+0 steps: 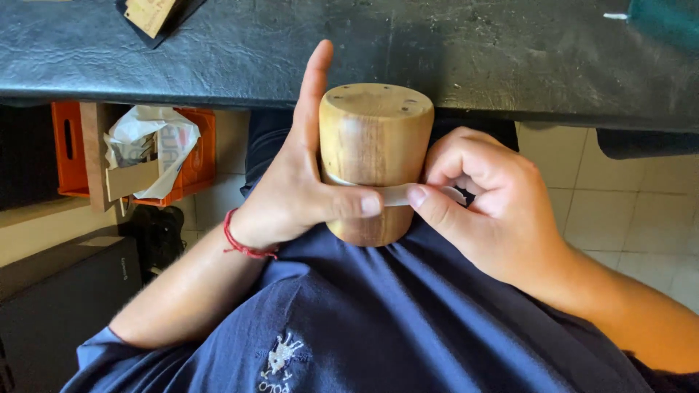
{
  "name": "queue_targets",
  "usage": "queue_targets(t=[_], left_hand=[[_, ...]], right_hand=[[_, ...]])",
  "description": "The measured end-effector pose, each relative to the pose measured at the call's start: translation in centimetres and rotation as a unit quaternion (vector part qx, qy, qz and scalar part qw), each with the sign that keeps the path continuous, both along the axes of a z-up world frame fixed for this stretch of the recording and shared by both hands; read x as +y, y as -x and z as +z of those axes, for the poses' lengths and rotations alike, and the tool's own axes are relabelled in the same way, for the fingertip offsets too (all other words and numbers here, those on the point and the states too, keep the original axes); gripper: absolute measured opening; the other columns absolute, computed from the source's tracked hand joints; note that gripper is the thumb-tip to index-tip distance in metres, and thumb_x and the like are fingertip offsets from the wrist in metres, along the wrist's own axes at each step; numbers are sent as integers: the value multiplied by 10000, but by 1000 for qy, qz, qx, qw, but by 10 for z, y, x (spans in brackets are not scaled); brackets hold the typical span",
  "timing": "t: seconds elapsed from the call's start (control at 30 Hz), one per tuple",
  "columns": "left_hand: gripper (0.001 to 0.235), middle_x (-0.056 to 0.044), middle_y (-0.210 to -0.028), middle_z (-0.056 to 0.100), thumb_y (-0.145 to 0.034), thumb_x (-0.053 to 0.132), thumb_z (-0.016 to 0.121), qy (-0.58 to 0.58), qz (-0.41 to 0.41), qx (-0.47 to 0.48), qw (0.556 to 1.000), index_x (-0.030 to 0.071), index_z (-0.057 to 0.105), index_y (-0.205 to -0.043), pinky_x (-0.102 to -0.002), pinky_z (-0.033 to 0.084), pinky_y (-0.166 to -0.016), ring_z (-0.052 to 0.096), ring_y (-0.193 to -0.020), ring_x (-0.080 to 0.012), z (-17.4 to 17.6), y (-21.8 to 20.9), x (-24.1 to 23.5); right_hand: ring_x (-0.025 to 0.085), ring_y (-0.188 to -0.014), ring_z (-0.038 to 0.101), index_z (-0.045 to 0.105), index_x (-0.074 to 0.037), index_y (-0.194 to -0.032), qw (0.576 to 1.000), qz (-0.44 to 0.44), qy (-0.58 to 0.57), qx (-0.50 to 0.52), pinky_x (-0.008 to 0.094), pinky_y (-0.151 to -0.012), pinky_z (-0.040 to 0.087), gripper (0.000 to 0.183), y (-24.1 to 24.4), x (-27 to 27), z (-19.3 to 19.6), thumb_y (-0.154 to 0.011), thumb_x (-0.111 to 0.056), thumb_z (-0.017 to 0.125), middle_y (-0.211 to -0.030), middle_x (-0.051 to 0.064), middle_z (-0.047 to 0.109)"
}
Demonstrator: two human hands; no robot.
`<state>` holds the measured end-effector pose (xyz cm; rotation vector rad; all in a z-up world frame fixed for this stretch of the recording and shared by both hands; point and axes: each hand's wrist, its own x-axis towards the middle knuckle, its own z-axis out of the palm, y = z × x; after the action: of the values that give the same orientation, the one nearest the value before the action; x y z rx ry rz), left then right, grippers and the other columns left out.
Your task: Applying masking tape to the seam of a two-part wooden cylindrical container to hold it together.
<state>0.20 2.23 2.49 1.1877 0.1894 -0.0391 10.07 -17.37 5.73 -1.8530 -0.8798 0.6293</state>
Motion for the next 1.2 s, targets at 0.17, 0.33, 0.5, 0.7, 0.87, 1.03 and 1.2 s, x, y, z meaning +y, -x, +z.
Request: queue_targets(t=[0.17, 0.33, 0.5, 0.7, 0.87, 1.03, 1.2], left_hand=[[1270, -116, -1329, 581, -691, 206, 842, -66, 24, 26, 997, 170, -64, -1580, -297, 471, -1132, 579, -1234, -160, 11, 0, -8], [1225, -106, -1317, 588, -712, 260, 822, -75, 32, 13, 997, 158, -32, -1585, -303, 464, -1136, 582, -1227, -160, 9, 2, -8], [1191, -126, -1342, 572, -728, 291, 817, -68, 56, 10, 996, 142, -1, -1582, -314, 460, -1158, 578, -1250, -176, 10, 4, -13], [1181, -125, -1341, 578, -711, 341, 832, -86, 85, 4, 993, 136, 46, -1569, -303, 484, -1140, 590, -1226, -166, 11, 8, -20], [1084, -123, -1367, 549, -722, 360, 816, -101, 105, -20, 989, 117, 144, -1537, -300, 449, -1160, 564, -1255, -170, 7, 9, -23], [977, -129, -1388, 516, -741, 319, 818, -95, 119, -50, 987, 113, 225, -1490, -323, 413, -1190, 527, -1292, -185, -3, 12, -23], [919, -125, -1402, 512, -733, 324, 816, -95, 122, -58, 986, 120, 272, -1444, -330, 414, -1189, 522, -1304, -184, -9, 13, -24]], right_hand=[[95, -661, 573, 594, -110, -756, 998, 2, 44, -39, 248, -625, 434, 208, -1, -3, 4, -879, -189, 742, -732, -21, 625], [101, -733, 661, 655, -78, -867, 991, -1, 89, -104, 247, -745, 527, 184, -5, -3, 20, -863, -217, 776, -829, -5, 702], [140, -757, 680, 616, -37, -953, 986, 33, 54, -155, 276, -723, 548, 246, 3, 3, 27, -841, -85, 830, -842, 42, 685], [147, -658, 625, 641, -89, -884, 980, 67, 87, -164, 308, -620, 480, 103, 4, 2, 32, -879, -66, 741, -761, 6, 656], [204, -657, 580, 641, -51, -879, 971, 97, 58, -211, 344, -637, 466, 73, 7, 9, 37, -908, -20, 701, -757, 59, 611], [296, -699, 541, 655, 39, -910, 946, 130, -53, -294, 405, -676, 479, 40, 5, 8, 17, -949, 44, 663, -842, 128, 595], [304, -819, 558, 665, 21, -1007, 880, 232, -142, -389, 479, -742, 471, 182, -6, -7, -9, -980, -100, 533, -926, 124, 629]])
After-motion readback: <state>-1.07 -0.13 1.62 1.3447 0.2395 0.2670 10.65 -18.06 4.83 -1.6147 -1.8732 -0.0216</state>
